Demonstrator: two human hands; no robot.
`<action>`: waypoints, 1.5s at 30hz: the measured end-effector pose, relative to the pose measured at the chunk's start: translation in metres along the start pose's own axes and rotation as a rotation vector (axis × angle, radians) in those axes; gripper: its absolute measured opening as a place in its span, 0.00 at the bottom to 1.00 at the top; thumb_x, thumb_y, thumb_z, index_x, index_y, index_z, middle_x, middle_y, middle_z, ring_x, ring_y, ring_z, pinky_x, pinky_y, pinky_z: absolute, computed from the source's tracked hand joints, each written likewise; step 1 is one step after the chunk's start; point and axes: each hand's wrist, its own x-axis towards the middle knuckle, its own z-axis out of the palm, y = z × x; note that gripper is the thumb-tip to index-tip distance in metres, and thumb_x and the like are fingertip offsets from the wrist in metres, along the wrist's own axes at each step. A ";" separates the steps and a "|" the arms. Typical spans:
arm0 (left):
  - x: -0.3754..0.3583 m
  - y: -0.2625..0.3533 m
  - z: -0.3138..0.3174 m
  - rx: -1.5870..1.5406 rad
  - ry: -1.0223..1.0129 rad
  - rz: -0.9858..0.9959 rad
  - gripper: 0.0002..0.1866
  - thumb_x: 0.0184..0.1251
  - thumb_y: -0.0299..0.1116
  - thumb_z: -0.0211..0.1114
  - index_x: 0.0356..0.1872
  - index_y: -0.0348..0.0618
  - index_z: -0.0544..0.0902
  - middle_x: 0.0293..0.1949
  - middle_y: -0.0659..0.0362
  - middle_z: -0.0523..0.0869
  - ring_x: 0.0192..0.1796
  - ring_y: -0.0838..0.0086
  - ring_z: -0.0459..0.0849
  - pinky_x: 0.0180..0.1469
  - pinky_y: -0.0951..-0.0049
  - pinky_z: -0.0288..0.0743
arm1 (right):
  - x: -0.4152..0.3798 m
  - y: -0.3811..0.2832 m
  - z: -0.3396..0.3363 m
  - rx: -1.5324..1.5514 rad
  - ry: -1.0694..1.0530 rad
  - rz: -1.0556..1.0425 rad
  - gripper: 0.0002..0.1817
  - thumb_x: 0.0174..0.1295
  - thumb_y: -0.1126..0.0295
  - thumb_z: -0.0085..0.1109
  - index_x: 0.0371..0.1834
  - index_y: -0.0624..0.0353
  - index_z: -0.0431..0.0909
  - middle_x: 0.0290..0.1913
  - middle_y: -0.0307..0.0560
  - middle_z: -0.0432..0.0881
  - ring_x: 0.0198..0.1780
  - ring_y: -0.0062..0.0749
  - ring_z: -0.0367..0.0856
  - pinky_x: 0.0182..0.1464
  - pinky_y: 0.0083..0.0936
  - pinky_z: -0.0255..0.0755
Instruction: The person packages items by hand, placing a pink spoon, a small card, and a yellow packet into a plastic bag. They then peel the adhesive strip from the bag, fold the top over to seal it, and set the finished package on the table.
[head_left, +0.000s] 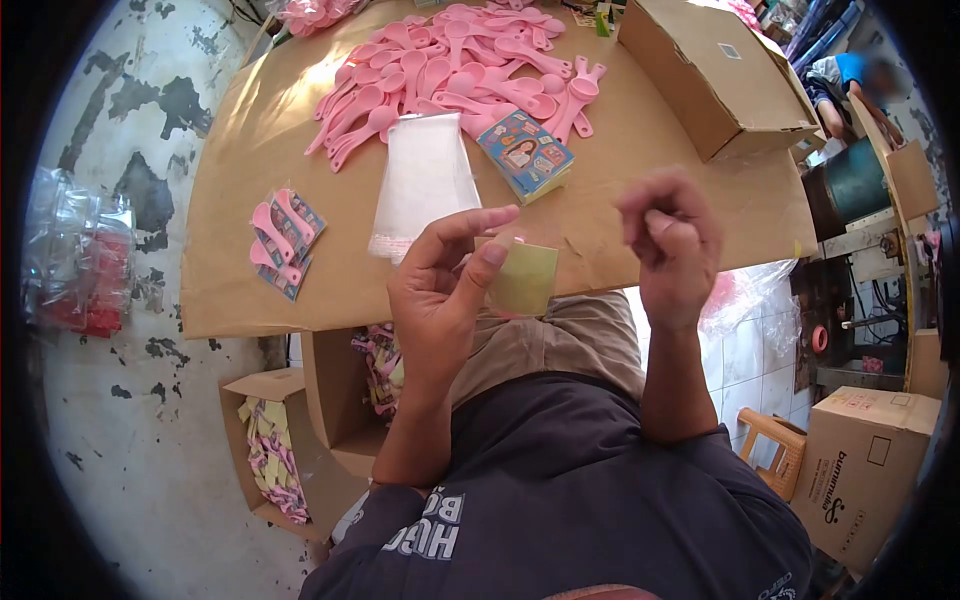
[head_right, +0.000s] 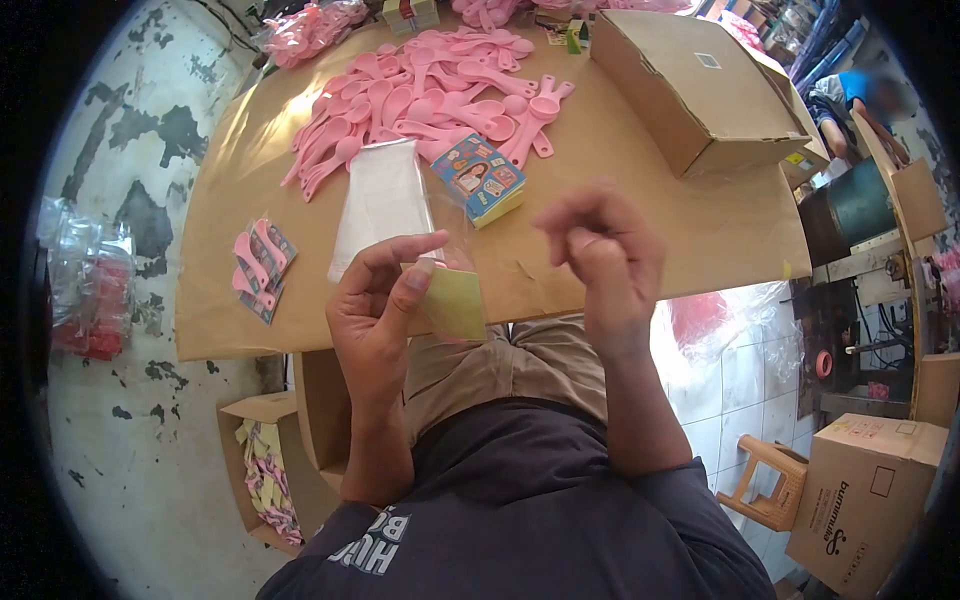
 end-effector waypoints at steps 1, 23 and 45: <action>0.002 -0.001 0.000 0.011 0.010 0.043 0.14 0.76 0.26 0.66 0.57 0.31 0.81 0.54 0.49 0.88 0.49 0.76 0.89 0.46 0.77 0.85 | 0.000 -0.003 0.006 -0.157 -0.045 0.102 0.08 0.69 0.79 0.51 0.42 0.64 0.81 0.32 0.40 0.78 0.25 0.12 0.66 0.25 0.14 0.56; 0.003 0.010 -0.008 -0.020 0.019 0.021 0.09 0.77 0.24 0.64 0.52 0.31 0.86 0.46 0.52 0.92 0.46 0.78 0.89 0.49 0.80 0.82 | -0.006 0.009 0.023 -0.042 -0.161 0.262 0.07 0.73 0.78 0.63 0.50 0.65 0.84 0.43 0.40 0.85 0.44 0.16 0.81 0.45 0.16 0.73; -0.014 0.020 -0.037 0.170 -0.326 0.006 0.22 0.69 0.18 0.69 0.64 0.32 0.80 0.52 0.47 0.91 0.55 0.68 0.89 0.58 0.70 0.84 | -0.017 0.000 0.046 -0.168 -0.208 -0.004 0.24 0.60 0.85 0.72 0.56 0.60 0.72 0.42 0.35 0.77 0.31 0.08 0.67 0.30 0.10 0.62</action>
